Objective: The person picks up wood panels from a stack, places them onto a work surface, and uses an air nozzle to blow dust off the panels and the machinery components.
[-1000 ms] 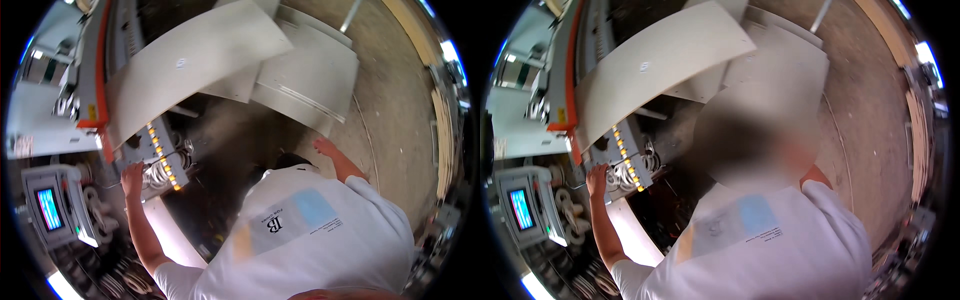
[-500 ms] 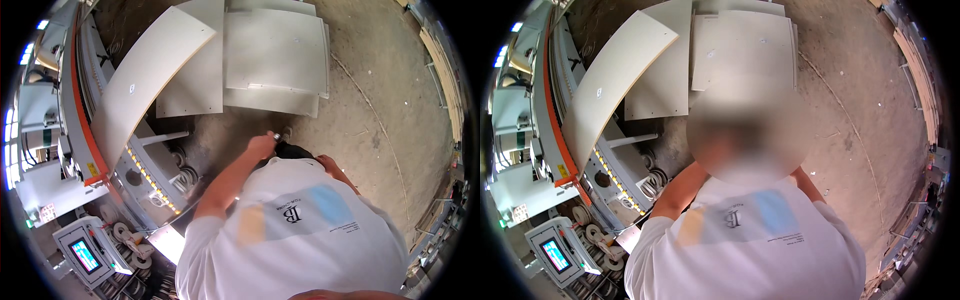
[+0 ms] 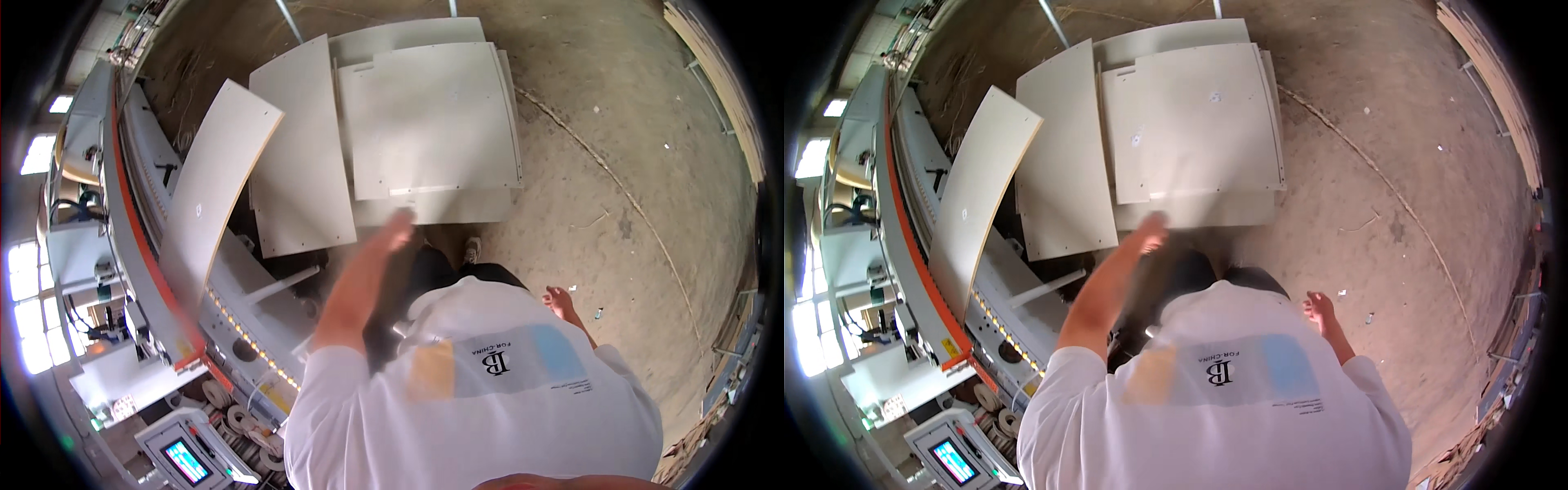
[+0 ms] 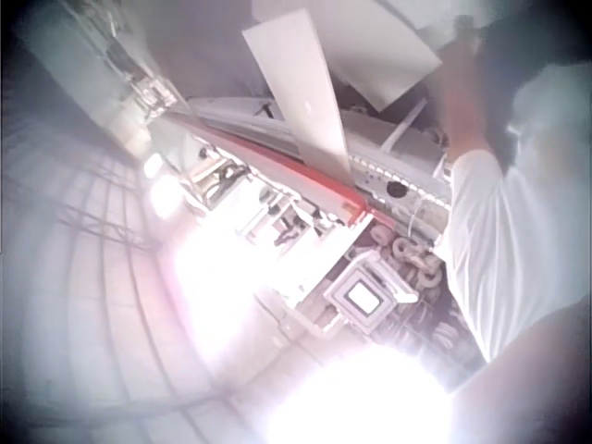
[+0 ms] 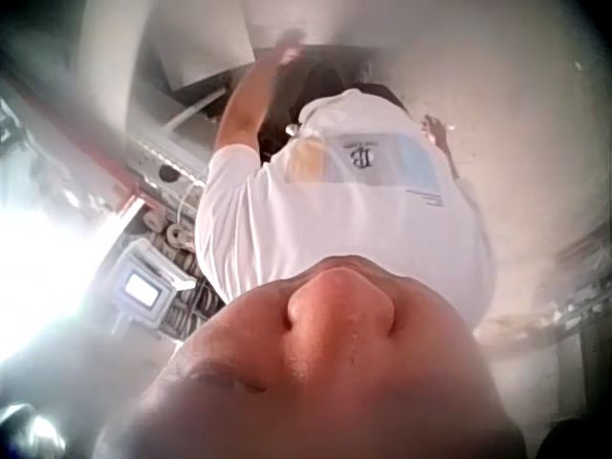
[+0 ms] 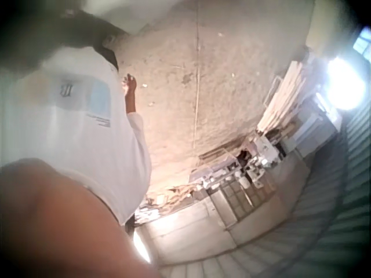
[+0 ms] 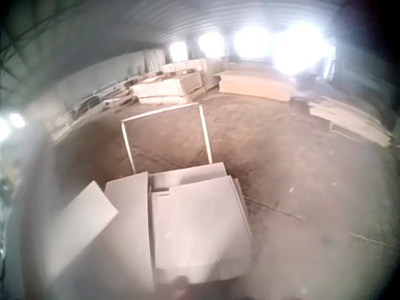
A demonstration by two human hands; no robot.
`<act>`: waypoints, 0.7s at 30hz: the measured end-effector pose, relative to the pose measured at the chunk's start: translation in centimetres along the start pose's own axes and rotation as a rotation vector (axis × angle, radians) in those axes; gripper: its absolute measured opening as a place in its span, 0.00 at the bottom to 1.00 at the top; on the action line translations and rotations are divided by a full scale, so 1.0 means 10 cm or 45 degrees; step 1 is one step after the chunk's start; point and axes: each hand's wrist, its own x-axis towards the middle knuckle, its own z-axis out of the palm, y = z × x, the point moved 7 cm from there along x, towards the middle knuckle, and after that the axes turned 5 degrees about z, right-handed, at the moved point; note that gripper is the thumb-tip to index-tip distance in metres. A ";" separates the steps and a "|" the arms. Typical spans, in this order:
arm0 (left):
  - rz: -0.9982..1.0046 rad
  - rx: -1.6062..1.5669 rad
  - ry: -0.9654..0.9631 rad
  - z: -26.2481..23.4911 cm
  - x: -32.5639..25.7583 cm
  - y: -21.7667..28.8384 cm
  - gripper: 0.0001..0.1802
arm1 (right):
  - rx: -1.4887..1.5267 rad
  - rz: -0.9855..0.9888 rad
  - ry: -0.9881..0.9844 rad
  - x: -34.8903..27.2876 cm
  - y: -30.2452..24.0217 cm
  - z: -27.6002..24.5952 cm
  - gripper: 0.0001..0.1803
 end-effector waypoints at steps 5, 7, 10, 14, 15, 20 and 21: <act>-0.633 -0.924 -0.895 -1.03 1.39 0.98 0.07 | -0.152 -0.217 0.057 -0.13 -0.41 0.35 0.17; -0.451 -0.644 -0.774 -0.76 1.49 -0.07 0.08 | 0.109 -0.089 0.112 -0.62 -0.87 0.66 0.17; -0.482 -0.004 -0.706 -0.60 1.52 -2.29 0.13 | 0.111 -0.196 0.231 -0.90 -1.02 0.87 0.19; -1.238 -0.455 -0.496 -1.18 1.25 -4.43 0.27 | -0.359 -0.385 0.368 -0.69 -0.73 0.83 0.24; -1.311 -0.977 -0.287 -1.03 1.53 -4.42 0.27 | -0.365 -0.358 0.395 -0.75 -0.65 0.85 0.24; -1.096 -1.504 -0.583 -1.49 3.33 -2.58 0.11 | -0.237 -0.111 0.503 -1.27 -0.59 1.39 0.24; -1.027 -1.566 -0.631 -1.66 3.51 -2.33 0.09 | -0.203 -0.094 0.517 -1.34 -0.63 1.51 0.24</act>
